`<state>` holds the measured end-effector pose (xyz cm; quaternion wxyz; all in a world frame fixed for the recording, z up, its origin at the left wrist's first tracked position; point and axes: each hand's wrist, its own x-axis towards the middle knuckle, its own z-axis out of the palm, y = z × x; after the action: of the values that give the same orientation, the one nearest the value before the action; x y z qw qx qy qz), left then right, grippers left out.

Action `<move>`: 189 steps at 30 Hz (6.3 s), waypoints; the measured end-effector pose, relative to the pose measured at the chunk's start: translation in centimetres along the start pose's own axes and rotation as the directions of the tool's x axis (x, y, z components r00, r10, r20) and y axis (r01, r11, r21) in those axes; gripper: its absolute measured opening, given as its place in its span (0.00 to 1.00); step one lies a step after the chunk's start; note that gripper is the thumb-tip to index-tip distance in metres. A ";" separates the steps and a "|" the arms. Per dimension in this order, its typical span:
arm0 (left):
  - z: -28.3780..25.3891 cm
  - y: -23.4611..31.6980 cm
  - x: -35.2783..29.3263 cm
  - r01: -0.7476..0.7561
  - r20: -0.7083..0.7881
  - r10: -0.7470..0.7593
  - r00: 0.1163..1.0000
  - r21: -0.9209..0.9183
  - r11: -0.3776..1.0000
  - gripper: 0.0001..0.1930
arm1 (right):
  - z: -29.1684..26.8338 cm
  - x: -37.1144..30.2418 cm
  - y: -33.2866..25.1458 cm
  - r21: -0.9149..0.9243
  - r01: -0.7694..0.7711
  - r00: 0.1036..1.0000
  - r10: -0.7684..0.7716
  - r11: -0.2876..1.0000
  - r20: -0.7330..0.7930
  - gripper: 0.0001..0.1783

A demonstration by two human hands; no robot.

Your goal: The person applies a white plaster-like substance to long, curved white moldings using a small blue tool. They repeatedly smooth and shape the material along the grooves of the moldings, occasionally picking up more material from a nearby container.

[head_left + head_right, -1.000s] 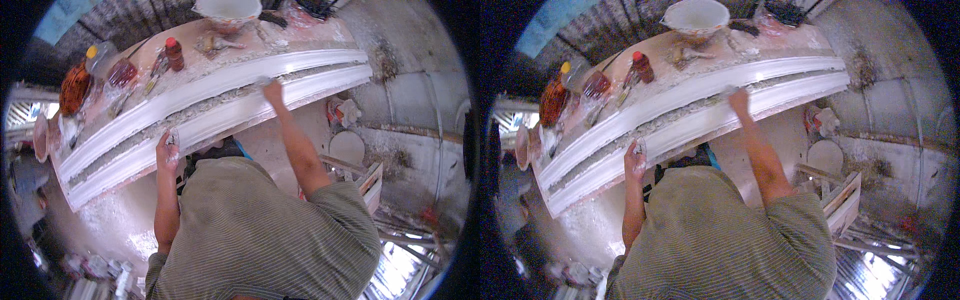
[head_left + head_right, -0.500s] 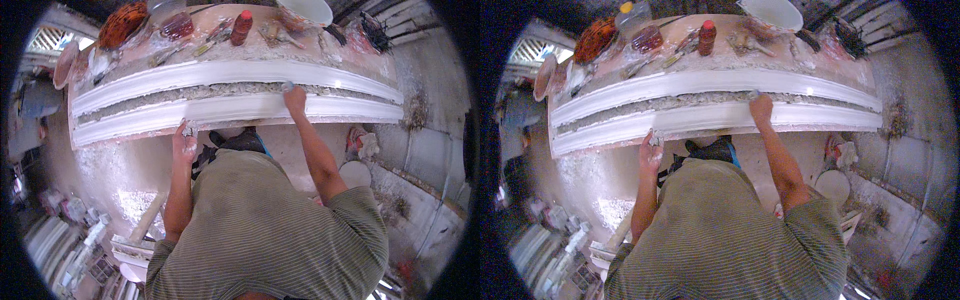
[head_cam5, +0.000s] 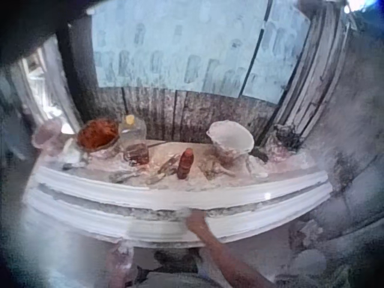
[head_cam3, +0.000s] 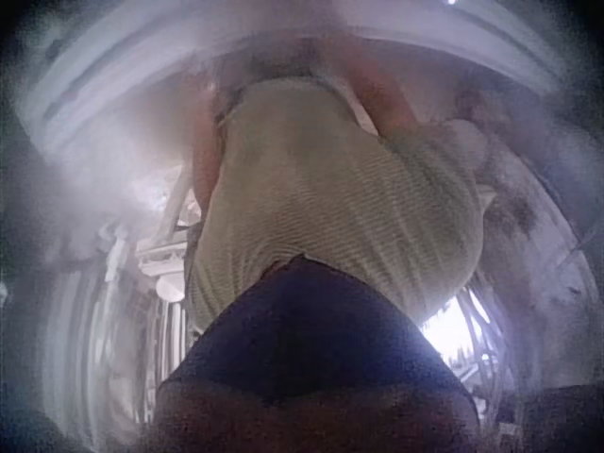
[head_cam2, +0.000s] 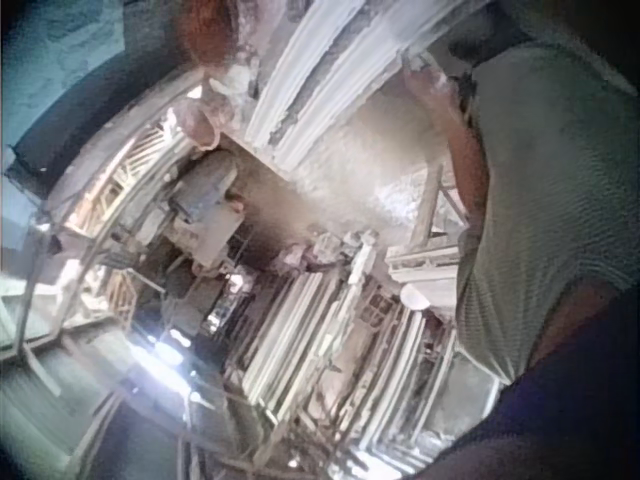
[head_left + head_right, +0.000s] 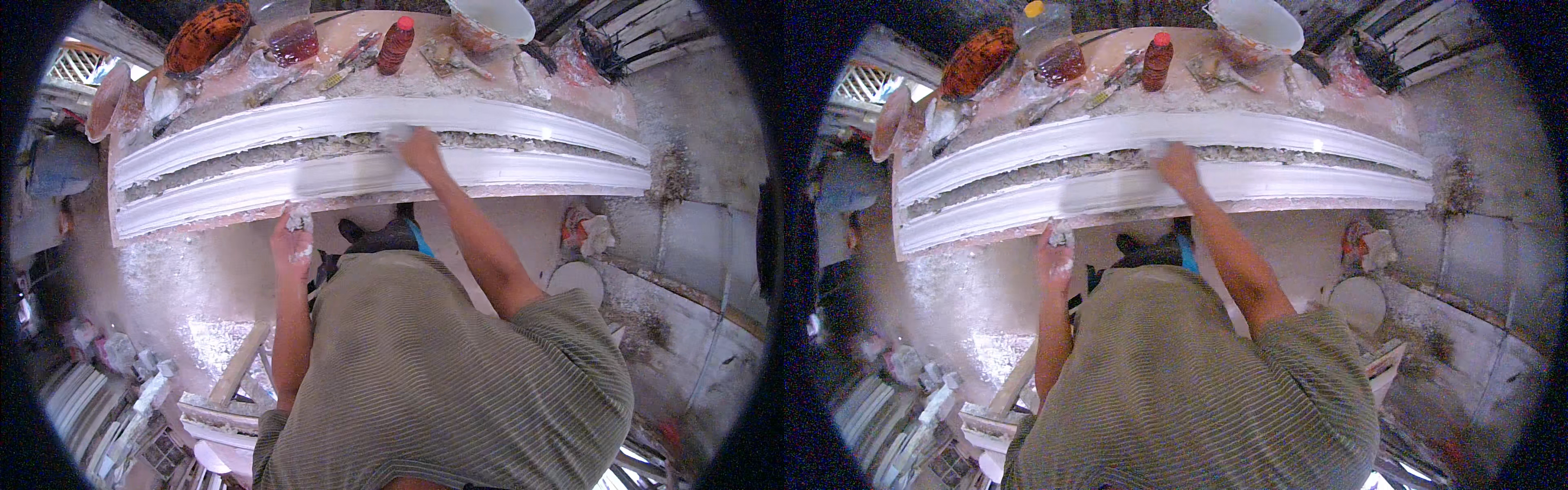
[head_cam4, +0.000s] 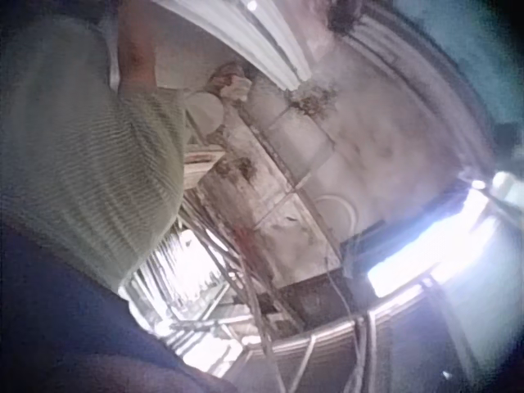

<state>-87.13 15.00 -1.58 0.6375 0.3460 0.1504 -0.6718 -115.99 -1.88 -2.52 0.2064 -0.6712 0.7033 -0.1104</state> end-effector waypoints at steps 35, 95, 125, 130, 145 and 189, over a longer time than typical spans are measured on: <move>7.6 -4.0 6.6 -0.124 0.087 0.096 0.992 0.433 0.893 0.14 | -3.5 -4.4 -8.0 0.091 0.808 0.588 -0.793 0.581 -0.161 0.18; -13.1 38.5 -5.1 -0.280 -0.266 0.220 0.939 -0.217 0.935 0.11 | 10.5 8.1 -30.6 -0.286 -0.256 0.956 0.198 0.923 -0.216 0.11; -21.5 79.1 1.9 -0.302 -0.263 0.257 0.930 -0.147 0.942 0.13 | 21.6 7.9 -49.9 -0.106 -0.387 0.884 0.336 0.916 -0.324 0.22; -15.3 76.1 3.3 -0.312 0.199 0.471 0.860 0.934 0.175 0.16 | 27.3 8.5 -54.8 -0.189 -0.182 0.954 0.128 0.965 -0.270 0.12; -8.6 70.3 11.6 0.073 0.057 -0.082 0.995 0.133 0.988 0.15 | 34.1 10.0 -79.1 -0.010 0.179 0.984 -0.179 0.984 0.026 0.19; -11.3 69.5 5.4 -0.160 0.078 0.143 0.987 0.317 0.935 0.20 | 26.4 6.6 -70.2 -0.018 -0.285 0.958 0.286 0.958 0.029 0.13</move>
<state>-17.00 8.37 3.41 0.6261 0.4378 -0.0052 -0.6452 -41.46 -10.42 3.39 0.2264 -0.5659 0.7902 -0.0640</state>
